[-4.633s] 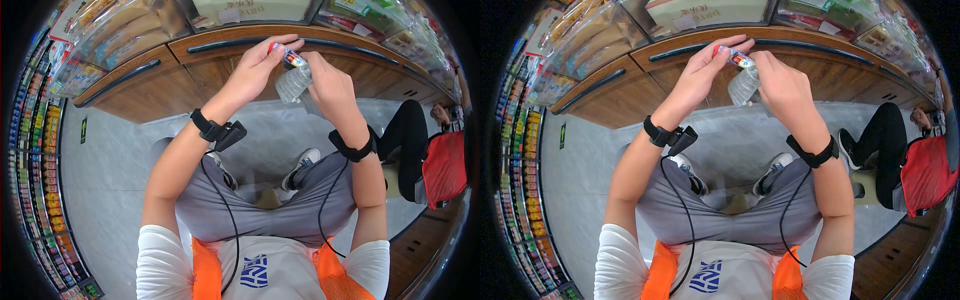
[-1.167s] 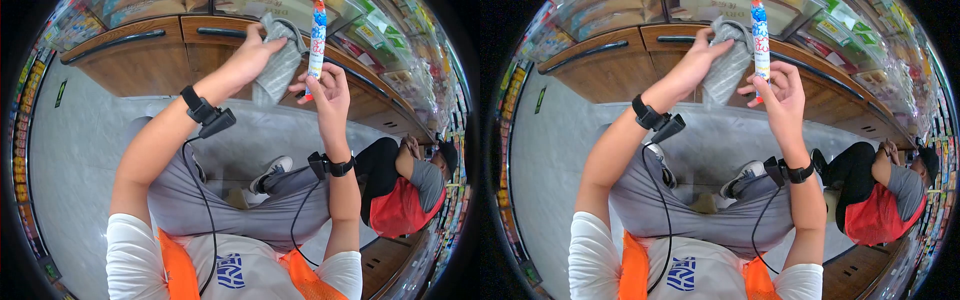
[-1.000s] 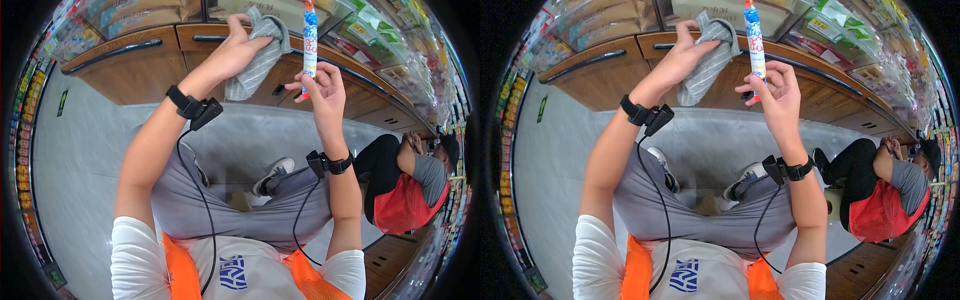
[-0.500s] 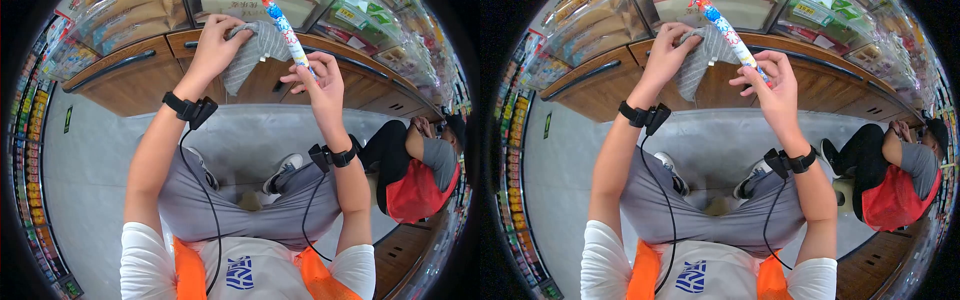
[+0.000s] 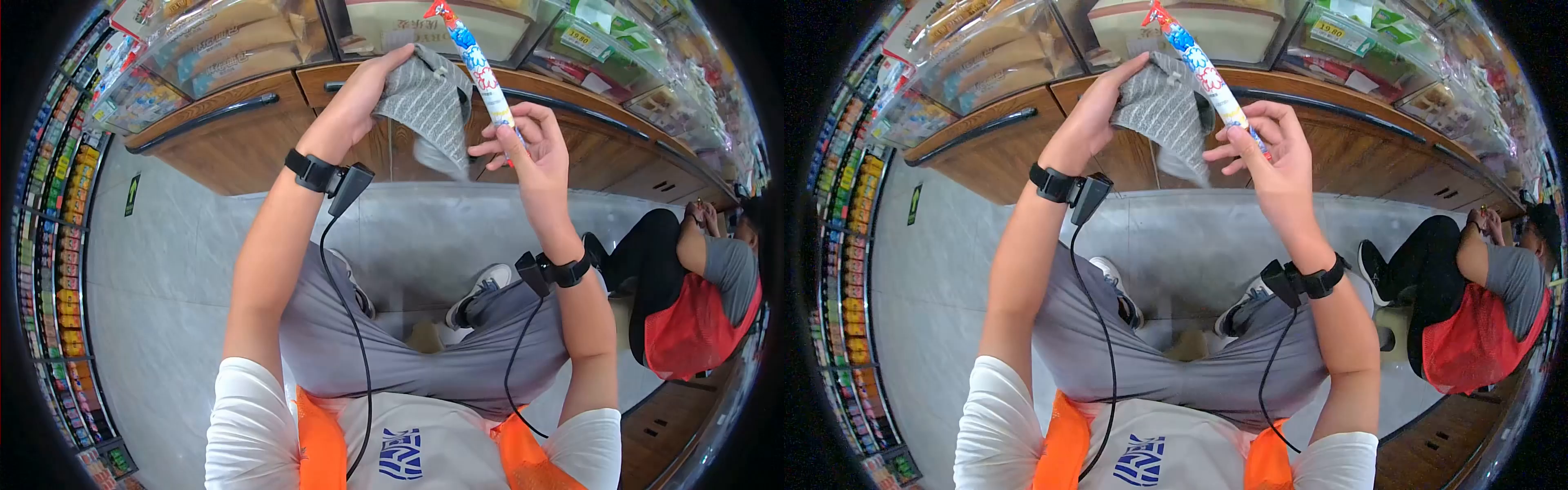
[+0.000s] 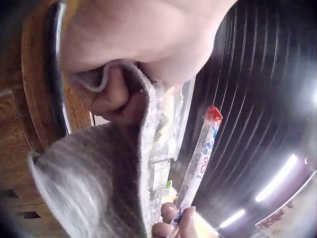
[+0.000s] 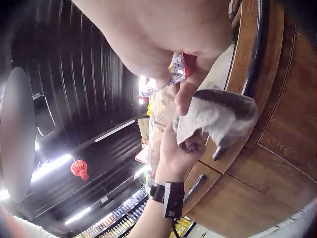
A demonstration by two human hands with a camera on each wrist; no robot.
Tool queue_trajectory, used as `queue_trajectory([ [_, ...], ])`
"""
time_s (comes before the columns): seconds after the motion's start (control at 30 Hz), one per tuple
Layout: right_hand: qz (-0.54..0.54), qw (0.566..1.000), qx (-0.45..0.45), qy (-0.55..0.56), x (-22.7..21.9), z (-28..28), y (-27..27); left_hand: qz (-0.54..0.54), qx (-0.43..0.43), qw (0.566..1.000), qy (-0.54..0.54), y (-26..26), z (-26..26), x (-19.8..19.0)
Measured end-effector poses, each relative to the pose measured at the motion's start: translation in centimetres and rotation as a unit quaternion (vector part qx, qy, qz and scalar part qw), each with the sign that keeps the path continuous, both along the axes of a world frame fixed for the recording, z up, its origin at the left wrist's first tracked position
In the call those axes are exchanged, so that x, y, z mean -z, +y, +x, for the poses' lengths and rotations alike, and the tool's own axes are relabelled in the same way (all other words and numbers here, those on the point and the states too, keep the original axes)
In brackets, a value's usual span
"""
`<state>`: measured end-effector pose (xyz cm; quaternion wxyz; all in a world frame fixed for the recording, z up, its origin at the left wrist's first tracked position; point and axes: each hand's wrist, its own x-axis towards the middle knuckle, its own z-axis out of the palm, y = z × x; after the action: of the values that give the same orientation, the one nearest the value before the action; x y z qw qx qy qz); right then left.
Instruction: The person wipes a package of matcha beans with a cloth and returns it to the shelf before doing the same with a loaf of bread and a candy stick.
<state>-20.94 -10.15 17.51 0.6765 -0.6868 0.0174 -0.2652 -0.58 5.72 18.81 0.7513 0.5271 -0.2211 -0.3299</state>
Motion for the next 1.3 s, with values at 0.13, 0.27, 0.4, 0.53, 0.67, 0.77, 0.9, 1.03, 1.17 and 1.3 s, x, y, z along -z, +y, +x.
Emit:
queue_trajectory([
  [0.13, 0.014, 1.0, -0.004, 0.011, -0.1, 0.1, 0.2, -0.118, 0.071, 0.985, 0.108, 0.4, 0.1, 0.0],
  [0.27, 0.021, 1.0, -0.004, 0.015, 0.1, 0.3, 0.3, -0.237, 0.242, 0.927, 0.161, 1.3, 1.0, 1.5],
  [0.4, 0.036, 0.999, -0.029, 0.021, 0.8, 0.6, 0.3, -0.13, 0.119, 0.98, -0.089, -0.5, -3.0, 1.7],
  [0.53, 0.088, 0.993, -0.066, 0.044, 0.8, 0.5, 1.3, -0.11, 0.095, 0.985, -0.09, -1.5, -5.1, 2.2],
  [0.67, 0.003, 0.997, -0.041, 0.069, 0.6, 0.1, 0.6, -0.07, 0.072, 0.993, -0.064, -2.0, -5.1, 2.1],
  [0.77, 0.004, 0.997, 0.077, -0.003, -0.5, 0.3, -2.1, -0.005, 0.036, 0.983, -0.178, -2.3, -5.4, 2.1],
  [0.9, 0.066, 0.995, -0.011, 0.076, -0.9, 0.1, -2.7, 0.04, 0.234, 0.935, -0.264, -2.1, -6.0, 3.3],
  [1.03, 0.096, 0.993, -0.011, 0.07, -0.9, 0.0, -2.2, 0.047, 0.278, 0.935, -0.213, -1.7, -7.1, 2.1],
  [1.17, 0.093, 0.981, 0.165, 0.039, -1.8, 0.1, -3.3, 0.094, 0.292, 0.892, -0.332, -1.0, -5.5, 1.1],
  [1.3, 0.161, 0.961, 0.224, -0.007, -1.7, -0.3, -7.8, 0.07, 0.293, 0.901, -0.313, 0.0, -4.0, 0.9],
])
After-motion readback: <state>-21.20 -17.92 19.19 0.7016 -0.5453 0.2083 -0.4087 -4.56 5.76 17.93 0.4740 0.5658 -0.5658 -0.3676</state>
